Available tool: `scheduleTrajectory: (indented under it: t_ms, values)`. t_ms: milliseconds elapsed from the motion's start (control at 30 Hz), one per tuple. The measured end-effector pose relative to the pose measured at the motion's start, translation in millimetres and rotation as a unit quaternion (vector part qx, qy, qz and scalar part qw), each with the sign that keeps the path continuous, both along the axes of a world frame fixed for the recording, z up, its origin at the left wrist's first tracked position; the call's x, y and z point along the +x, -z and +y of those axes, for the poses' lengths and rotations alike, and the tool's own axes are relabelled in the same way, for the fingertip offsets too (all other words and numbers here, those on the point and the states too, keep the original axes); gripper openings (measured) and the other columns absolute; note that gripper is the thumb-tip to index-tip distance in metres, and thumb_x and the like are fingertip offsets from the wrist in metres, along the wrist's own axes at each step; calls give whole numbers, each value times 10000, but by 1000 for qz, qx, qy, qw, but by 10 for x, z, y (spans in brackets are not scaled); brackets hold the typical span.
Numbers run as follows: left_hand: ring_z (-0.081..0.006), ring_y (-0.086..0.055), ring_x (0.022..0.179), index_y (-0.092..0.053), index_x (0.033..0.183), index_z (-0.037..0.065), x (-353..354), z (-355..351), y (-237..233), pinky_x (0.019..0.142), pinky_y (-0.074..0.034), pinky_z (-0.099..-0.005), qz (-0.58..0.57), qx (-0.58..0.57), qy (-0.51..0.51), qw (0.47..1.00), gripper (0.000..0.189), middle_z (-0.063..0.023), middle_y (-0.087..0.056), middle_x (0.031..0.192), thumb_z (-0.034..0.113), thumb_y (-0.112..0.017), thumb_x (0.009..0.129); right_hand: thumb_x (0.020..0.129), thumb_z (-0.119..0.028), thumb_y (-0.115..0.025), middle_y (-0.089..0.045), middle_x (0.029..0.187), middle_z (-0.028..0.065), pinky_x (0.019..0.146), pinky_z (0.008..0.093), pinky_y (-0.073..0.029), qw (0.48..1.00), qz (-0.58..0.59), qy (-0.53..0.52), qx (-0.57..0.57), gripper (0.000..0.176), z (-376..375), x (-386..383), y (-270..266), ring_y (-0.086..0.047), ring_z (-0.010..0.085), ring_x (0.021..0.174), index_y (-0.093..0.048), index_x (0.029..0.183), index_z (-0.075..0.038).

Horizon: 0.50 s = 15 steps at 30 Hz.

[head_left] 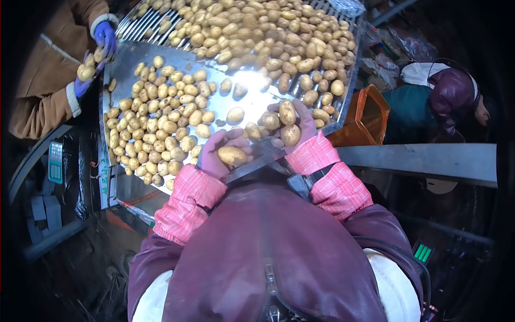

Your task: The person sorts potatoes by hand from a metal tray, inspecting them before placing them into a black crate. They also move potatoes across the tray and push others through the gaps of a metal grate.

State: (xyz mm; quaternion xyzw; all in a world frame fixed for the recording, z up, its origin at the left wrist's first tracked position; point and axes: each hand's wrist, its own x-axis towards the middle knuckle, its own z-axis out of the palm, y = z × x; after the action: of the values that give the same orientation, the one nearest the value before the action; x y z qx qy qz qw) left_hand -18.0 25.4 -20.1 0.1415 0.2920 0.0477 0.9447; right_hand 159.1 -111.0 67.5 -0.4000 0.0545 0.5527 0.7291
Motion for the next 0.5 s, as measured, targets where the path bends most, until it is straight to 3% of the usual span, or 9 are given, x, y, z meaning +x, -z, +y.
scheduleTrajectory:
  t_ms: [100, 167, 300, 333, 433, 500]
  values:
    - [-366, -657, 925, -536, 1249, -26, -2, -13, 68, 849, -551, -523, -13, 24, -5, 1000, 549, -194, -657, 1036, 426, -509, 939, 940, -542, -467, -665, 1009, 143, 556, 351, -497, 998, 46, -20, 34, 579, -190, 116, 89, -655, 308, 829, -589, 1155, -18]
    - [-363, -656, 926, -540, 1244, -25, 8, -57, 46, 853, -550, -521, -5, 23, -33, 999, 539, -200, -657, 1031, 419, -507, 940, 951, -519, -465, -664, 991, 135, 520, 329, -475, 999, 16, -8, 31, 550, -318, 100, 23, -648, 288, 787, -587, 1155, -23]
    - [-361, -608, 1083, -567, 1240, -31, 60, -252, -68, 941, -497, -578, 45, 227, -86, 969, 446, -209, -610, 1176, 266, -552, 907, 973, -413, -521, -673, 947, 112, 494, 284, -448, 992, -120, 43, -22, 415, -743, 58, -61, -637, 243, 712, -597, 1142, -42]
    - [-374, -560, 1168, -567, 1246, -36, 66, -201, -99, 998, -452, -596, 35, 83, -106, 990, 438, -209, -581, 1232, 190, -566, 871, 974, -317, -583, -684, 918, 99, 501, 265, -457, 987, -155, 43, -18, 300, -900, 59, -1, -651, 217, 702, -611, 1125, -59]
    - [-388, -534, 1201, -561, 1248, -38, 37, -269, -27, 1039, -416, -595, -1, 121, -86, 989, 443, -215, -581, 1226, 162, -562, 852, 966, -346, -599, -685, 919, 115, 551, 264, -513, 990, -112, 82, -19, 309, -1456, 73, 323, -674, 221, 736, -621, 1114, -75]
    - [-388, -575, 1126, -560, 1255, -11, 52, -298, -67, 946, -479, -548, 16, 94, -64, 993, 420, -216, -585, 1231, 185, -547, 884, 954, -414, -578, -685, 952, 122, 580, 313, -538, 996, 26, 82, -2, 353, -1813, 181, 576, -677, 255, 773, -629, 1122, -108]
